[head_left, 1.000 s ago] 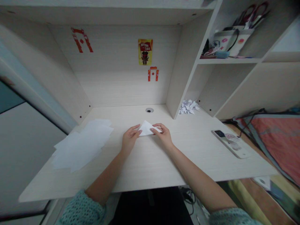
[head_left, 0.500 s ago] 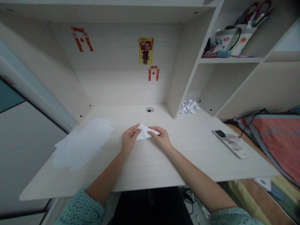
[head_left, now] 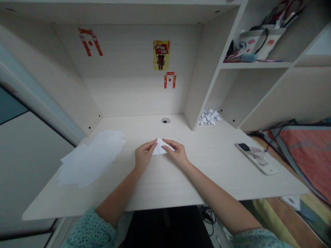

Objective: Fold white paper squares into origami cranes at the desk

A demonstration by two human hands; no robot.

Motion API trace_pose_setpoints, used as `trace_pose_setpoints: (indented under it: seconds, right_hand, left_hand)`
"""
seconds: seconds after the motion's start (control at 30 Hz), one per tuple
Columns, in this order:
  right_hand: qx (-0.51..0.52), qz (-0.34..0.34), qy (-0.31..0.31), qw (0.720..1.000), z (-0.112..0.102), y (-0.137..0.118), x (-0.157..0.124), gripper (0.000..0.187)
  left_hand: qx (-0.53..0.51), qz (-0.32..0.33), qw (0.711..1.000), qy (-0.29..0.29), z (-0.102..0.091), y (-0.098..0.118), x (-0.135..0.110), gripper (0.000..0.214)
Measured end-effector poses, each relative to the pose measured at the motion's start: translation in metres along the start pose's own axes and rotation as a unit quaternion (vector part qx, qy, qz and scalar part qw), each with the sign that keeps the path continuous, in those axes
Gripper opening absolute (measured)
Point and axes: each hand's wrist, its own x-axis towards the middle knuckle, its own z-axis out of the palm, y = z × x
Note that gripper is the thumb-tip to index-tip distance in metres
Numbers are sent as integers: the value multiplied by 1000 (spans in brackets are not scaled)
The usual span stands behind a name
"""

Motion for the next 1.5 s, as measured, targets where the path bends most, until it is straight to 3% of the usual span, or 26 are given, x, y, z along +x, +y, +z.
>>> trace_pose_setpoints:
  seconds: [0.33,0.63,0.97,1.13,1.27,1.43,1.5]
  right_hand:
    - [-5,-2,13,1000,1,4,-1,26]
    - [-28,-16,14,999,0,0,-2,24]
    - [-34,-30,8,999,-2,-4,-2,23]
    - [-44,-32,-6,998,-1,-4,-2,24]
    - [-23,2,1,1000,0,-6,-1,29]
    - [82,123,-39,988,0,-8,1,61]
    - [111,157,-59,979,4,-5,0,54]
  left_hand:
    - [46,28,998,10,1,-2,-2,28]
    - [30,9,999,8,2,-2,-2,29]
    - [-33,-14,999,-14,3,1,-1,30]
    - [-103,-65,992,-13,5,-4,2,29]
    - [-142,-105,984,-4,5,-6,4,30]
    - [-161,-119,978,59,1,-7,6,33]
    - [-170,-120,974,87,0,-7,6,33]
